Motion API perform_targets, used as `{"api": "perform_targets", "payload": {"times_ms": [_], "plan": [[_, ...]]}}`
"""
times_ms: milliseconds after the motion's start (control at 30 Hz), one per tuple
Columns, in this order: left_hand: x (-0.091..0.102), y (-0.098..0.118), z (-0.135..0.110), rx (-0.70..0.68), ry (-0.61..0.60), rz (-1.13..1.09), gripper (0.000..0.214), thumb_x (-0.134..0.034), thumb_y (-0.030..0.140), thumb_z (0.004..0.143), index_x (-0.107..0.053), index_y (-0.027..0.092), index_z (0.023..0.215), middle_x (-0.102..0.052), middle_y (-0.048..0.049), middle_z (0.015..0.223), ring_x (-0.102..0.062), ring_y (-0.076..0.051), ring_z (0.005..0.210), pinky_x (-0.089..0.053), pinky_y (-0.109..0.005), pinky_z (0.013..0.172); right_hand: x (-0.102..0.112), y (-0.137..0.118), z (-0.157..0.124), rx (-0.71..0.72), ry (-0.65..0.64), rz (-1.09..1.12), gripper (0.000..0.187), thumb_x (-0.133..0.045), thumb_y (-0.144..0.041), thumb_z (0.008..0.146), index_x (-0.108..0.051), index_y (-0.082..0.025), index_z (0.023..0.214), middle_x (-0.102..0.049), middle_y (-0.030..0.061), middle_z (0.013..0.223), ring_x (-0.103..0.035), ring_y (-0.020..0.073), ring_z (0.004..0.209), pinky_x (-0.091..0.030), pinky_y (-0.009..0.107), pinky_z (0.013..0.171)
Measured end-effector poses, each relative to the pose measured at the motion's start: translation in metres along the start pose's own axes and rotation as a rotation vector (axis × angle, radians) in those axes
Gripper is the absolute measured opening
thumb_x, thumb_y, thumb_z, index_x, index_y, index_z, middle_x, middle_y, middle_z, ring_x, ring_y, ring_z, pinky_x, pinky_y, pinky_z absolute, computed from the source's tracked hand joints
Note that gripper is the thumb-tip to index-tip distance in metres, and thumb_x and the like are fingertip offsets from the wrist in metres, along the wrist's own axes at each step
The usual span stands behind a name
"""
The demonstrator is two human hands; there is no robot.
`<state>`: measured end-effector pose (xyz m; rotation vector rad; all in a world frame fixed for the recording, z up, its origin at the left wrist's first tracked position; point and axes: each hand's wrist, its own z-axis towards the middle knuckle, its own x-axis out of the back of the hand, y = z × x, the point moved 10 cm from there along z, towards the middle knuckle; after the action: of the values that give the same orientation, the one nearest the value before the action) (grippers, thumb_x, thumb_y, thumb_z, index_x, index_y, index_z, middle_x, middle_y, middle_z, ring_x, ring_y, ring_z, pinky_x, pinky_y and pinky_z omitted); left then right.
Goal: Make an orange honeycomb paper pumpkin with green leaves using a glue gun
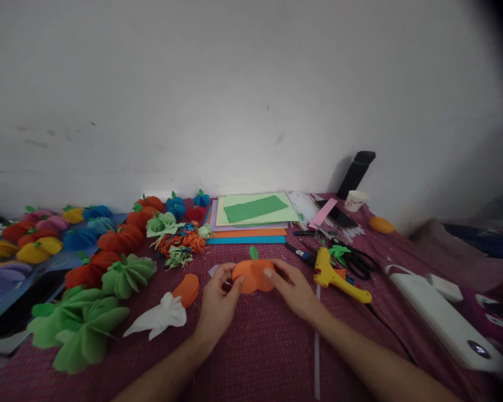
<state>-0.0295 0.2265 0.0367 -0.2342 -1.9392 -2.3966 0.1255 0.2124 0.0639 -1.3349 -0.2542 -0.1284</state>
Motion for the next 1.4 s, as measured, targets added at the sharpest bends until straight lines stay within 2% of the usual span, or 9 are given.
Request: {"api": "perform_targets", "payload": {"times_ms": [200,467,600,1033,1400], "plan": [[0.005,0.002,0.0,-0.015,0.031,0.014,0.02,-0.052,0.031,0.081,-0.051,0.019,0.098,-0.063,-0.002,0.085,-0.058,-0.014,0.074,-0.044,-0.024,0.066,0.009,0.002,0.003,-0.044,0.048,0.0,0.042,-0.037,-0.047,0.089,-0.065,-0.016,0.096,-0.066,0.0039,0.086,-0.058,0.0198,0.086,-0.045,0.029,0.076],[0.012,0.011,-0.003,-0.068,0.085,0.1,0.017,-0.052,0.03,0.081,-0.053,0.019,0.095,-0.062,-0.0027,0.085,-0.058,-0.014,0.075,-0.044,-0.024,0.065,0.006,-0.004,0.003,-0.013,0.024,0.072,0.035,-0.046,-0.042,0.086,-0.064,-0.018,0.103,-0.068,0.0052,0.098,-0.06,0.0195,0.092,-0.046,0.03,0.082],[0.013,0.012,-0.003,-0.076,0.096,0.125,0.017,-0.052,0.03,0.081,-0.053,0.019,0.094,-0.062,-0.0024,0.085,-0.058,-0.014,0.075,-0.043,-0.024,0.066,0.004,-0.005,0.002,0.004,0.016,0.067,0.03,-0.048,-0.039,0.085,-0.063,-0.019,0.103,-0.068,0.0045,0.096,-0.062,0.0185,0.088,-0.048,0.029,0.078],[0.014,0.021,-0.007,-0.1,0.125,0.209,0.015,-0.051,0.029,0.081,-0.054,0.02,0.093,-0.063,-0.0025,0.086,-0.06,-0.016,0.077,-0.044,-0.026,0.068,0.012,-0.023,-0.006,0.159,0.113,-0.321,0.028,-0.056,-0.026,0.078,-0.06,-0.017,0.105,-0.067,0.0067,0.099,-0.061,0.0189,0.084,-0.048,0.032,0.076],[0.012,0.025,-0.011,-0.138,0.122,0.238,0.019,-0.052,0.027,0.081,-0.047,0.022,0.1,-0.06,-0.0023,0.089,-0.059,-0.016,0.08,-0.044,-0.027,0.07,0.013,-0.025,-0.009,0.209,0.147,-0.341,0.034,-0.055,-0.017,0.074,-0.057,-0.019,0.108,-0.066,0.0072,0.1,-0.062,0.0181,0.082,-0.051,0.034,0.075]]}}
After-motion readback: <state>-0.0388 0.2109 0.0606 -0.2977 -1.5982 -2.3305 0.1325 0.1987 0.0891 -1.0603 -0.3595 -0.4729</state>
